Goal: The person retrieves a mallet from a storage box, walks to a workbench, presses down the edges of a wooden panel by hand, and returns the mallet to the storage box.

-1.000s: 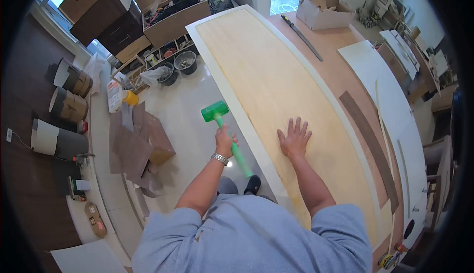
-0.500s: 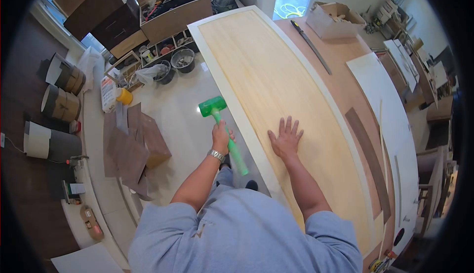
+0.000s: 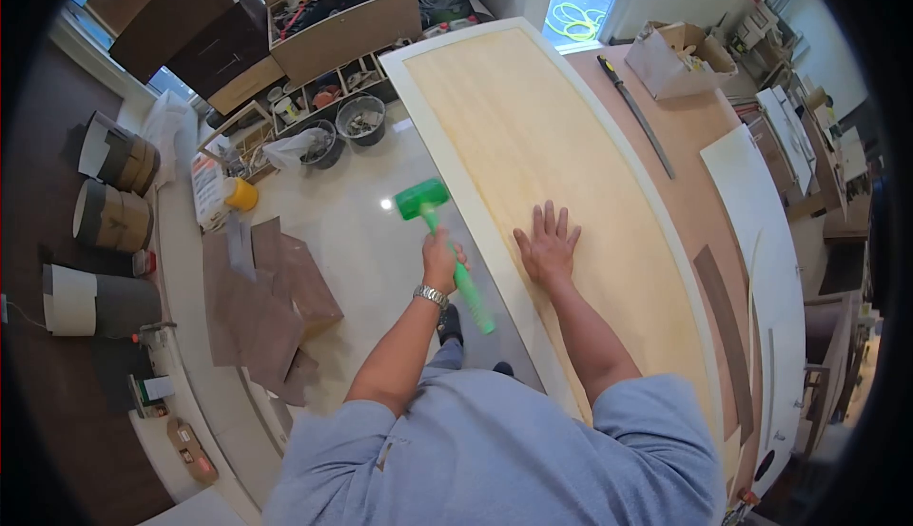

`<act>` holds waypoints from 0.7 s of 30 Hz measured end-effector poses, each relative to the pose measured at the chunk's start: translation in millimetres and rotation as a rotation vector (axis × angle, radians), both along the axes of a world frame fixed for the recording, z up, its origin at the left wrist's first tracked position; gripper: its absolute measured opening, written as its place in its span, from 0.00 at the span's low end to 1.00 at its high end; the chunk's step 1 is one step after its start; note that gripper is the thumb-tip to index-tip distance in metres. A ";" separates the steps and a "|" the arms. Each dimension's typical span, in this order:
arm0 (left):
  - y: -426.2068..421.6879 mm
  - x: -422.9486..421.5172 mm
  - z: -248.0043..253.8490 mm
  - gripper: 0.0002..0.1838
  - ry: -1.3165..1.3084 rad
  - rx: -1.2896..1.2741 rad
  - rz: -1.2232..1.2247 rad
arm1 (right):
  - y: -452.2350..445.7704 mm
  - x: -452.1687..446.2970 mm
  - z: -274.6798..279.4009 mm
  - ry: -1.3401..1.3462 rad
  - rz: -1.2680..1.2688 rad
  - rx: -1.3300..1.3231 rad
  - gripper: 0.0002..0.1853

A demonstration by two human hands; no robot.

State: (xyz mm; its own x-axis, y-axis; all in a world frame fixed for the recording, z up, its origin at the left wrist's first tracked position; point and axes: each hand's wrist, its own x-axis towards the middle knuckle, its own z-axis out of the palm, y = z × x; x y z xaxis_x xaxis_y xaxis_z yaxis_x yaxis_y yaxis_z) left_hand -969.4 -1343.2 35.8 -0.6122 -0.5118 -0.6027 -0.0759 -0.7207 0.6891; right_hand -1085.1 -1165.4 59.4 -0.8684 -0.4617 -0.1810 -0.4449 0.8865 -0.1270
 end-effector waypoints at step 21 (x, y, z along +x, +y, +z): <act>-105.6 -61.1 12.9 0.14 0.005 -0.098 0.051 | 3.0 1.0 3.8 -0.063 0.000 -0.047 0.43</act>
